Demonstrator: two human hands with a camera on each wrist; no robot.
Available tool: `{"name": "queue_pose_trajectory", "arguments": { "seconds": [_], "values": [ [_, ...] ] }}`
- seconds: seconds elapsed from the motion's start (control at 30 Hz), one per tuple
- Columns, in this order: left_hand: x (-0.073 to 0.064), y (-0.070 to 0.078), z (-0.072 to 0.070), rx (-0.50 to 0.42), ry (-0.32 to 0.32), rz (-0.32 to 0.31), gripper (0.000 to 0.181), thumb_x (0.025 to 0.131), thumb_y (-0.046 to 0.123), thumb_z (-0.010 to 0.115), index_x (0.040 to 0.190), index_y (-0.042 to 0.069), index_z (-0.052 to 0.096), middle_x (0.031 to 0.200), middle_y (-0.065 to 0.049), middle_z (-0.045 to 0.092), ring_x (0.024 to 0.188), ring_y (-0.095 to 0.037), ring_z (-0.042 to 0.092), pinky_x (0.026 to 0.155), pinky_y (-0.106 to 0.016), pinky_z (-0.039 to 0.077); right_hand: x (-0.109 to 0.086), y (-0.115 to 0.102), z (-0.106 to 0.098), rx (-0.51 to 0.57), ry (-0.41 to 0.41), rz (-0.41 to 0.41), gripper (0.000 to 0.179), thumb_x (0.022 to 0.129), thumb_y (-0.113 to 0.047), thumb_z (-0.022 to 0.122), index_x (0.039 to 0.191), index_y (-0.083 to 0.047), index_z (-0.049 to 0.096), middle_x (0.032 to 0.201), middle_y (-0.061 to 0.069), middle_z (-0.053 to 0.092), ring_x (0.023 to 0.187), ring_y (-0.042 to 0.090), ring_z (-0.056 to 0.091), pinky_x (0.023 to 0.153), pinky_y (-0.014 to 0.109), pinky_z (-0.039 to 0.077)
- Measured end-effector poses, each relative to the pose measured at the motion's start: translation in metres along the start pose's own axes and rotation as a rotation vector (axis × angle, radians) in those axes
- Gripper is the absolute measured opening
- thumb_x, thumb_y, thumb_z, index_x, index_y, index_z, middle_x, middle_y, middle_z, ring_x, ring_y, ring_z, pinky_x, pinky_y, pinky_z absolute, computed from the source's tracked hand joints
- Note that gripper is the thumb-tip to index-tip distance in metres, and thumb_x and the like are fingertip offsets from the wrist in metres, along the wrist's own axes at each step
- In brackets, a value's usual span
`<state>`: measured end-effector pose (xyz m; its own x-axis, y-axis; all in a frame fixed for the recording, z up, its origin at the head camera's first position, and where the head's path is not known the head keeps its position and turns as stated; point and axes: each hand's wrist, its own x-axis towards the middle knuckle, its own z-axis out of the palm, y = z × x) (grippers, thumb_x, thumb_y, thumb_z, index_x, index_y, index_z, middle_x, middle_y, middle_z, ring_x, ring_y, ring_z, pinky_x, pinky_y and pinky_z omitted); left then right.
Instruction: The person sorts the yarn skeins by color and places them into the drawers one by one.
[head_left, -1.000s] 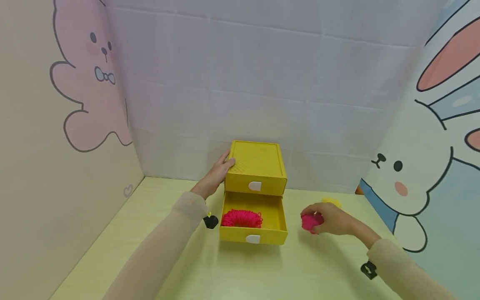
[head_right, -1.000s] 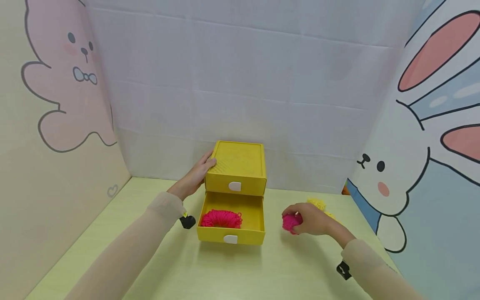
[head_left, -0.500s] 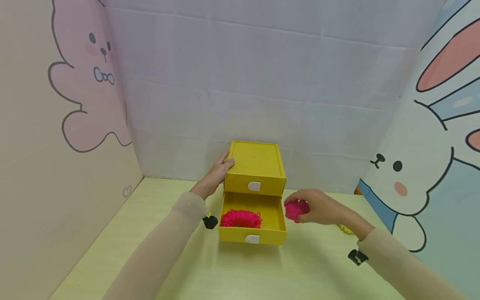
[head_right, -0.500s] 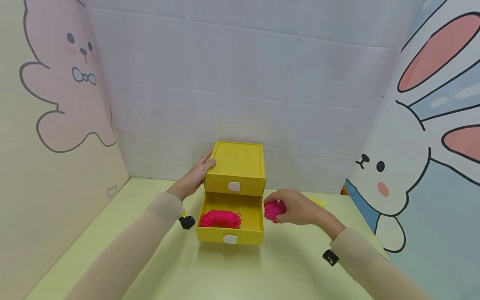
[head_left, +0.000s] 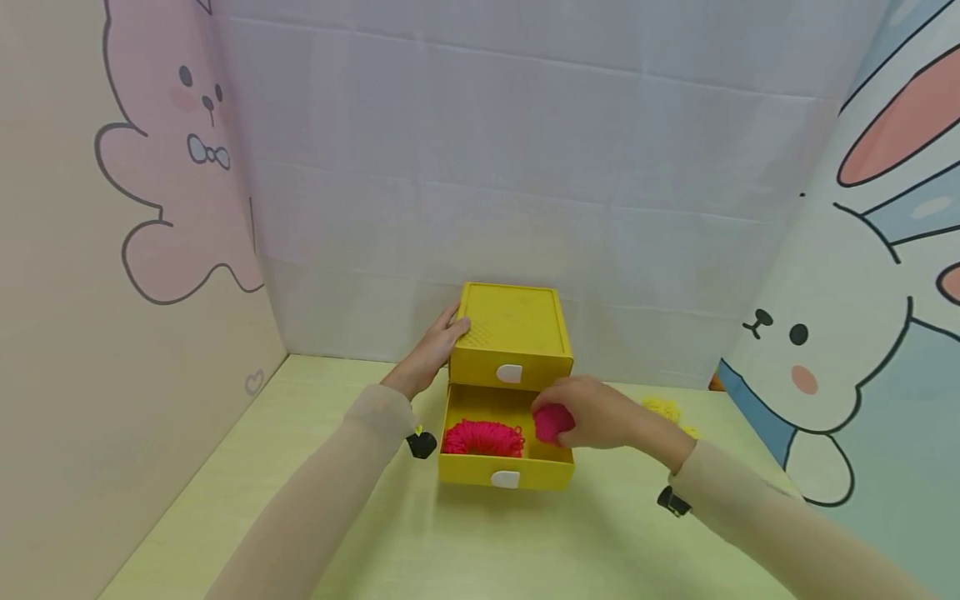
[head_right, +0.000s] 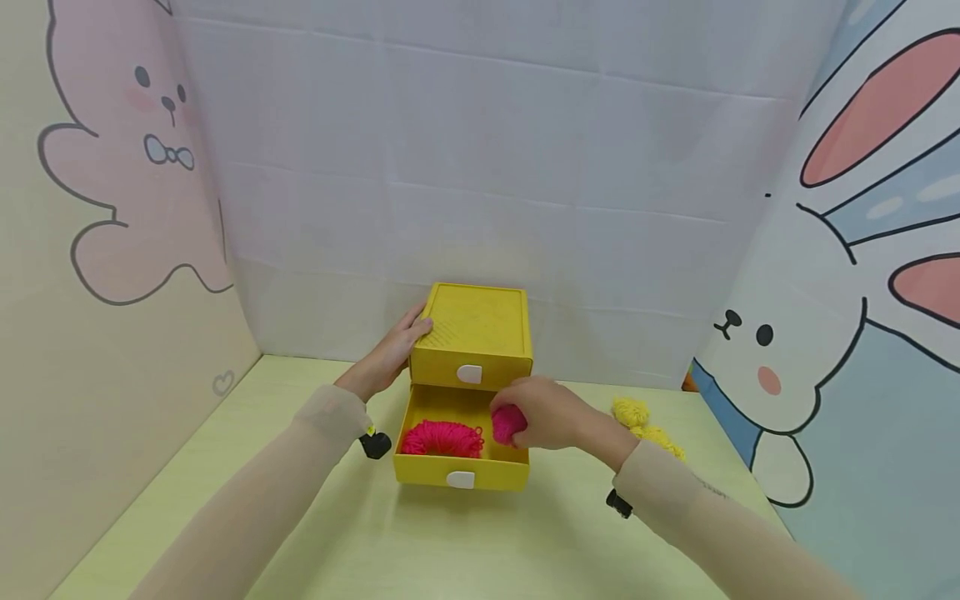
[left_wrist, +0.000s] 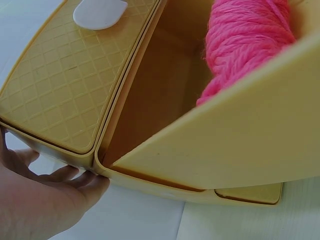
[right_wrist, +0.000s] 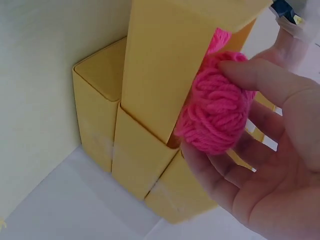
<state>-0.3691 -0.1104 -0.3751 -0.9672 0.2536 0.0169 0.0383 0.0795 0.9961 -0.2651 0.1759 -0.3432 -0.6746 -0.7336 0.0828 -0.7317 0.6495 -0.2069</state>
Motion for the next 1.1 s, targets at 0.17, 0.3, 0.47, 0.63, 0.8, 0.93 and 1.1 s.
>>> {"name": "queue_pose_trajectory", "arguments": {
  "seconds": [0.17, 0.3, 0.47, 0.63, 0.8, 0.93, 1.1],
  "values": [
    [0.000, 0.001, 0.000, 0.000, 0.003, -0.001, 0.068, 0.115, 0.041, 0.043, 0.173, 0.029, 0.009, 0.175, -0.009, 0.022, 0.152, -0.035, 0.040, 0.126, -0.058, 0.029, 0.012, -0.005, 0.007, -0.026, -0.052, 0.004, 0.036, 0.083, -0.007, 0.088, 0.118, -0.012, 0.077, 0.109, -0.001, 0.072, 0.095, 0.016, 0.062, 0.081, 0.030, 0.058],
    [0.000, 0.001, 0.001, 0.001, 0.002, -0.006, 0.069, 0.115, 0.041, 0.044, 0.173, 0.029, 0.009, 0.175, -0.010, 0.023, 0.152, -0.036, 0.040, 0.126, -0.058, 0.029, 0.020, -0.005, 0.012, -0.030, -0.077, 0.000, 0.036, 0.082, -0.005, 0.087, 0.117, -0.011, 0.078, 0.107, 0.000, 0.072, 0.093, 0.015, 0.061, 0.082, 0.029, 0.057],
    [0.000, 0.001, 0.002, 0.000, -0.001, -0.007, 0.069, 0.115, 0.041, 0.044, 0.173, 0.028, 0.009, 0.174, -0.012, 0.024, 0.152, -0.036, 0.040, 0.126, -0.058, 0.029, 0.026, -0.002, 0.022, 0.000, -0.103, -0.036, 0.035, 0.084, -0.007, 0.088, 0.117, -0.009, 0.078, 0.107, 0.001, 0.075, 0.092, 0.014, 0.062, 0.085, 0.029, 0.057],
    [0.000, 0.002, 0.003, -0.001, -0.006, -0.006, 0.069, 0.115, 0.041, 0.044, 0.173, 0.029, 0.009, 0.175, -0.010, 0.023, 0.151, -0.035, 0.040, 0.126, -0.058, 0.029, 0.027, 0.001, 0.030, 0.042, -0.120, -0.060, 0.035, 0.086, -0.011, 0.089, 0.119, -0.008, 0.078, 0.107, 0.000, 0.076, 0.092, 0.014, 0.063, 0.086, 0.026, 0.057],
    [0.000, 0.002, 0.002, -0.002, -0.007, 0.000, 0.069, 0.115, 0.041, 0.044, 0.173, 0.029, 0.009, 0.174, -0.011, 0.025, 0.151, -0.036, 0.041, 0.126, -0.058, 0.029, 0.028, 0.007, 0.037, 0.052, -0.096, -0.081, 0.038, 0.087, -0.014, 0.089, 0.122, -0.010, 0.077, 0.111, 0.000, 0.076, 0.095, 0.014, 0.064, 0.088, 0.026, 0.057],
    [0.001, 0.001, 0.001, -0.005, -0.006, -0.003, 0.069, 0.115, 0.041, 0.043, 0.173, 0.029, 0.009, 0.174, -0.011, 0.025, 0.151, -0.036, 0.041, 0.125, -0.059, 0.029, 0.028, 0.010, 0.043, 0.067, -0.083, -0.065, 0.040, 0.087, -0.016, 0.089, 0.125, -0.010, 0.077, 0.116, 0.001, 0.076, 0.100, 0.015, 0.065, 0.093, 0.030, 0.057],
    [0.001, 0.001, 0.001, -0.006, -0.007, -0.002, 0.069, 0.115, 0.041, 0.043, 0.173, 0.029, 0.009, 0.175, -0.011, 0.022, 0.152, -0.036, 0.040, 0.126, -0.059, 0.029, 0.027, 0.012, 0.048, 0.075, -0.069, -0.049, 0.043, 0.088, -0.015, 0.089, 0.128, -0.010, 0.076, 0.120, 0.002, 0.075, 0.107, 0.018, 0.066, 0.098, 0.035, 0.057]
  ]
}}
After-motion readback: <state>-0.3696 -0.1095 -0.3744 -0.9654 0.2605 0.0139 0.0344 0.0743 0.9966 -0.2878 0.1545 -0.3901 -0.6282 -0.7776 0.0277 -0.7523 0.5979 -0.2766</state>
